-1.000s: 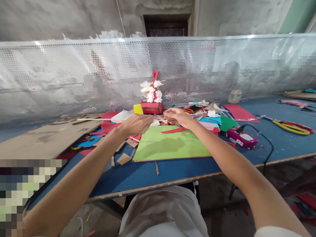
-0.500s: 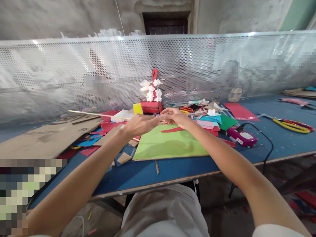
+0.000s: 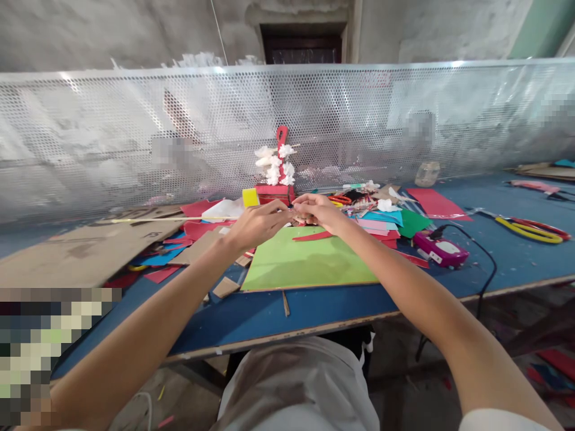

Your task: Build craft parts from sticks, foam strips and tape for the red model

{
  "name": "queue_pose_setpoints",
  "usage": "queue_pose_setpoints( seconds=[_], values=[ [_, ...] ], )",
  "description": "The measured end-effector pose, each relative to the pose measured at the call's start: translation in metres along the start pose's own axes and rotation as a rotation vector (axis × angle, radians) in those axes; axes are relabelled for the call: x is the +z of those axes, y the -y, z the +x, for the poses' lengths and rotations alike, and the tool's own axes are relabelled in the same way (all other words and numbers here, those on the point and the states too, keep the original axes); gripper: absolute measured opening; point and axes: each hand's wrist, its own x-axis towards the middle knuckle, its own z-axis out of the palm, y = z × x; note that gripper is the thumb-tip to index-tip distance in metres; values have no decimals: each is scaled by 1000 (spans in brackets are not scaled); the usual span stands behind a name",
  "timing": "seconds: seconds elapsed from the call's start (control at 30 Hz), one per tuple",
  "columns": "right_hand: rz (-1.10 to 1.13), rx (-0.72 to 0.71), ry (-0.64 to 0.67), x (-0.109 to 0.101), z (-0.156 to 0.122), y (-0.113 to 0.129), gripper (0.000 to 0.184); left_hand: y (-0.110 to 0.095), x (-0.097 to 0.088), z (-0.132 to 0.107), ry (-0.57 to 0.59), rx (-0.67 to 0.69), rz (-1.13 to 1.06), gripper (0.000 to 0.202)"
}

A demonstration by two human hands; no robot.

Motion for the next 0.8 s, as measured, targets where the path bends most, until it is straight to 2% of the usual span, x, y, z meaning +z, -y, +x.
queue_pose_setpoints(
  seconds=[0.17, 0.37, 0.63, 0.8],
  values=[
    [-7, -9, 19, 0, 0, -2, 35, -2, 1, 1, -9, -42, -123, 27],
    [-4, 11, 13, 3, -3, 1, 34, -2, 4, 0, -31, -56, -100, 32],
    [-60, 72, -56, -1, 6, -6, 35, 6, 2, -3, 40, 141, 26, 31],
    [-176, 63, -23, -2, 6, -6, 40, 14, 7, -6, 55, 199, 42, 31]
  ],
)
